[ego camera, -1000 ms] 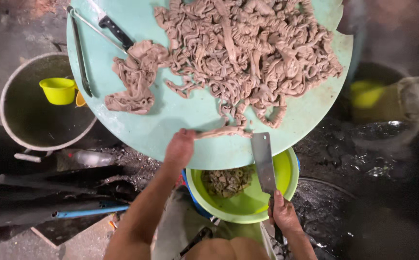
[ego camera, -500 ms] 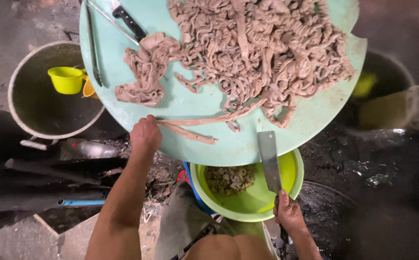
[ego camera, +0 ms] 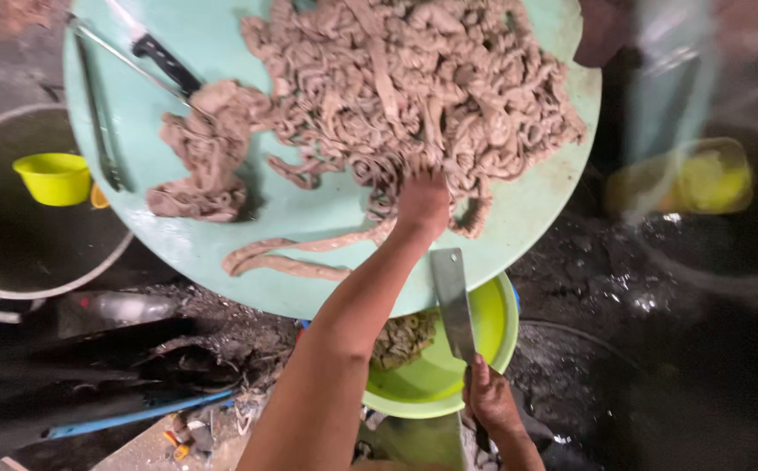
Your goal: The person chops cleaned animal intestines with a cleaver on a round board and places the pieces into a green bucket.
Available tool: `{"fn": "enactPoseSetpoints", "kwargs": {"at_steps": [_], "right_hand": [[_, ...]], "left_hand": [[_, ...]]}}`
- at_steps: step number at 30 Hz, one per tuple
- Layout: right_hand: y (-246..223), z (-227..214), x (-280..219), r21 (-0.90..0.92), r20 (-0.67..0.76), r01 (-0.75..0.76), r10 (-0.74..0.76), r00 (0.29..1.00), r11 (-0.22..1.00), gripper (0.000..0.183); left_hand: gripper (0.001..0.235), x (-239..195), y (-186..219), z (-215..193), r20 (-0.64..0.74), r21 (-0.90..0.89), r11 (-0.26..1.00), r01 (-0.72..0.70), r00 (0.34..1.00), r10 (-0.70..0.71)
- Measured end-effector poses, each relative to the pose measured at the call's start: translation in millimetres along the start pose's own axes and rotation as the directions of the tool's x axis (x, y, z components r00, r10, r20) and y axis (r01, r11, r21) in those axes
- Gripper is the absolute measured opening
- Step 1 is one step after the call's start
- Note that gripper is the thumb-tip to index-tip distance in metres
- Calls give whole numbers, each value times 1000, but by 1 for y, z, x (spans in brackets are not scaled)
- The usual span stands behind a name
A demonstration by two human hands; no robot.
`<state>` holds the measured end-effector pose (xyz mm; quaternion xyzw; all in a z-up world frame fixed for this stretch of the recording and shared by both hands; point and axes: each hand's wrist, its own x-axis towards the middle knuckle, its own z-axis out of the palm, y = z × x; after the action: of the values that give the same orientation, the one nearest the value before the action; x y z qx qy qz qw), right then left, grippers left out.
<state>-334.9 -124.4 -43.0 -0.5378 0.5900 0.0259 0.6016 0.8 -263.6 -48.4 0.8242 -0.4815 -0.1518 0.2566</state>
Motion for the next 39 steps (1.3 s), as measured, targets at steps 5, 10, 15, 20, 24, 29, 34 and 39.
{"fn": "enactPoseSetpoints", "kwargs": {"at_steps": [5,10,15,20,24,29,34,39], "right_hand": [[12,6,-12,58,24,55,-56,998,997,71],[2,3,-3,102,47,32,-37,998,994,65],[3,-4,6,23,38,-13,12,999,1000,71],[2,-8,9,2,55,-75,74,996,997,73],[-4,-12,7,-14,70,-38,39,997,999,73],[-5,-12,5,-11,59,-60,60,996,998,70],[-3,-16,12,-46,63,-46,49,997,998,70],[2,-17,11,-30,42,-55,56,998,998,68]], "left_hand": [[30,10,0,32,254,-88,996,12,967,11],[78,-5,-18,-28,329,-171,971,167,939,-104],[21,-50,-35,-158,274,121,983,-140,956,103],[17,-92,-32,-254,245,78,997,8,969,-27],[20,-129,-58,-287,126,-231,919,320,946,-298],[22,-173,-138,-286,-158,-673,625,396,748,-644],[18,-198,-247,-238,-227,-714,575,399,646,-729],[24,-208,-317,-204,-654,-585,679,445,236,-718]]}}
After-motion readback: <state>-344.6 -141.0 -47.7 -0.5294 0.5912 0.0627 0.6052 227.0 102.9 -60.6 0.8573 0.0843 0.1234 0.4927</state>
